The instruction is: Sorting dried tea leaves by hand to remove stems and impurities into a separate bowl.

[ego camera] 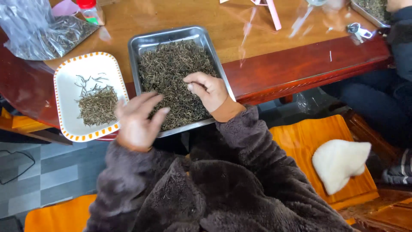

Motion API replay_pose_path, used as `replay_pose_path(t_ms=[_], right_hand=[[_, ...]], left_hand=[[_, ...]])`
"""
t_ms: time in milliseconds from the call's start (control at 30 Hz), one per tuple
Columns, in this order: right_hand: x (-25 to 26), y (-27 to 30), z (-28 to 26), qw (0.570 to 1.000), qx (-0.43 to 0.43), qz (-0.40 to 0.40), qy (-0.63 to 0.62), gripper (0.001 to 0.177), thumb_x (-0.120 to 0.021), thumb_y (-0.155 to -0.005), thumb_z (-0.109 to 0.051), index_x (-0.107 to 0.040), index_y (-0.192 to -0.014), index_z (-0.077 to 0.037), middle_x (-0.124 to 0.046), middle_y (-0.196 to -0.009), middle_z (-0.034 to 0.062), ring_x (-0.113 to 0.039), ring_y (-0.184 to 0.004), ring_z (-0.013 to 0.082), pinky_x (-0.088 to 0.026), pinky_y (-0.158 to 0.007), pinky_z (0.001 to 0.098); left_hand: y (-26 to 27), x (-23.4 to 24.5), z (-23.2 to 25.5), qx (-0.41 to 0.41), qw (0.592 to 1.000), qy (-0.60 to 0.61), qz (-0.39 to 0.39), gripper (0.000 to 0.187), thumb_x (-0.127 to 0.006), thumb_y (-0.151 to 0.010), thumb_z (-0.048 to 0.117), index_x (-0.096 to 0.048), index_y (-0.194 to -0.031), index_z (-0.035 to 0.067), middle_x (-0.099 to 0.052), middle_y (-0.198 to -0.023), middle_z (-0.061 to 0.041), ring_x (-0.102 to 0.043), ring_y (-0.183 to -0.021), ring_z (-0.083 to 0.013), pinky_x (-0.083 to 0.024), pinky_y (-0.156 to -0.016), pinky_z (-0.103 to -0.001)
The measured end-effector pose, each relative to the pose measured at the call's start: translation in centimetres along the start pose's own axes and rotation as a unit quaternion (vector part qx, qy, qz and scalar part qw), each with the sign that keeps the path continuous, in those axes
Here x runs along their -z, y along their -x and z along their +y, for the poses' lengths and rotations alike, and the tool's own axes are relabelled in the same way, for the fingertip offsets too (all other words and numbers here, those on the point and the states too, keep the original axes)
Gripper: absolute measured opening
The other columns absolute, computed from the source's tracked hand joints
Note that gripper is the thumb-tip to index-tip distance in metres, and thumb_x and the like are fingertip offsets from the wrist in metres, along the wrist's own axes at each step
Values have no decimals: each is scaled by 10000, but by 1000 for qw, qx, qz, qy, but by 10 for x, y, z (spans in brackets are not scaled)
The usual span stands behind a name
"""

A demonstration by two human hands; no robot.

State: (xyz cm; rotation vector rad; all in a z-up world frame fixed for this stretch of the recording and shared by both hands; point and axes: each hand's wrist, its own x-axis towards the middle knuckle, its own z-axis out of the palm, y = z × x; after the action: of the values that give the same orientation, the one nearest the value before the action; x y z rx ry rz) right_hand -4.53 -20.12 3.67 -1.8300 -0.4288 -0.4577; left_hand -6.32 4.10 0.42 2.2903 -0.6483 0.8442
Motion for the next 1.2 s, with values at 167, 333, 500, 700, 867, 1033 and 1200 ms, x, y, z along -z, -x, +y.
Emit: replay_pose_path(t_ms=[167, 333, 500, 700, 867, 1033, 1200], right_hand=[[-4, -6, 33, 989, 113, -38, 91, 197, -632, -978, -39, -712, -1156, -66, -777, -911, 113, -749, -890, 304, -565, -935, 445], [-14, 3, 51, 968, 146, -49, 198, 368, -670, -930, -92, -620, -1291, -145, -766, -864, 39, -749, -881, 245, -497, -1013, 434], [-19, 6, 41, 958, 134, -70, 242, 372, -685, -961, -190, -553, -1309, -181, -759, -825, -11, -740, -859, 199, -433, -1078, 449], [-20, 9, 49, 959, 112, -83, 246, 395, -709, -926, -158, -550, -1286, -184, -757, -811, -36, -723, -847, 189, -412, -1087, 440], [-21, 11, 50, 959, 110, -73, 249, 380, -708, -941, -212, -550, -1286, -208, -746, -789, -61, -725, -830, 157, -408, -1095, 410], [-23, 12, 47, 960, 124, -65, 242, 391, -720, -931, -193, -555, -1286, -197, -750, -776, -42, -732, -814, 173, -423, -1082, 409], [-24, 13, 54, 965, 129, -51, 224, 475, -785, -870, -185, -569, -1293, -207, -748, -785, -58, -726, -816, 157, -422, -1091, 395]], left_hand=[[-31, -42, 5, 4, 997, 47, -62, 275, -760, -963, 391, -779, -1177, 219, -774, -1107, -34, -730, -1059, -270, -387, -1074, -528], [-34, -60, 0, 43, 989, 117, -82, 204, -751, -956, 388, -801, -1098, 250, -791, -1023, -9, -741, -984, -307, -529, -935, -471], [-34, -44, 18, 114, 976, 172, -68, 73, -804, -923, 262, -825, -962, 204, -770, -825, -37, -741, -883, -291, -572, -835, -394], [-34, -44, 13, 154, 966, 189, -81, 63, -753, -968, 238, -794, -935, 203, -727, -741, -41, -727, -816, -282, -563, -771, -404], [-38, -37, 24, 155, 961, 210, -86, 80, -792, -954, 246, -794, -969, 167, -736, -766, -64, -732, -816, -283, -566, -777, -404], [-38, -37, 29, 167, 956, 223, -93, 59, -791, -960, 224, -819, -927, 184, -741, -725, -60, -738, -790, -282, -572, -759, -376], [-35, -40, 23, 171, 957, 207, -110, 97, -755, -989, 261, -801, -930, 199, -731, -725, -37, -731, -789, -271, -568, -751, -400]])
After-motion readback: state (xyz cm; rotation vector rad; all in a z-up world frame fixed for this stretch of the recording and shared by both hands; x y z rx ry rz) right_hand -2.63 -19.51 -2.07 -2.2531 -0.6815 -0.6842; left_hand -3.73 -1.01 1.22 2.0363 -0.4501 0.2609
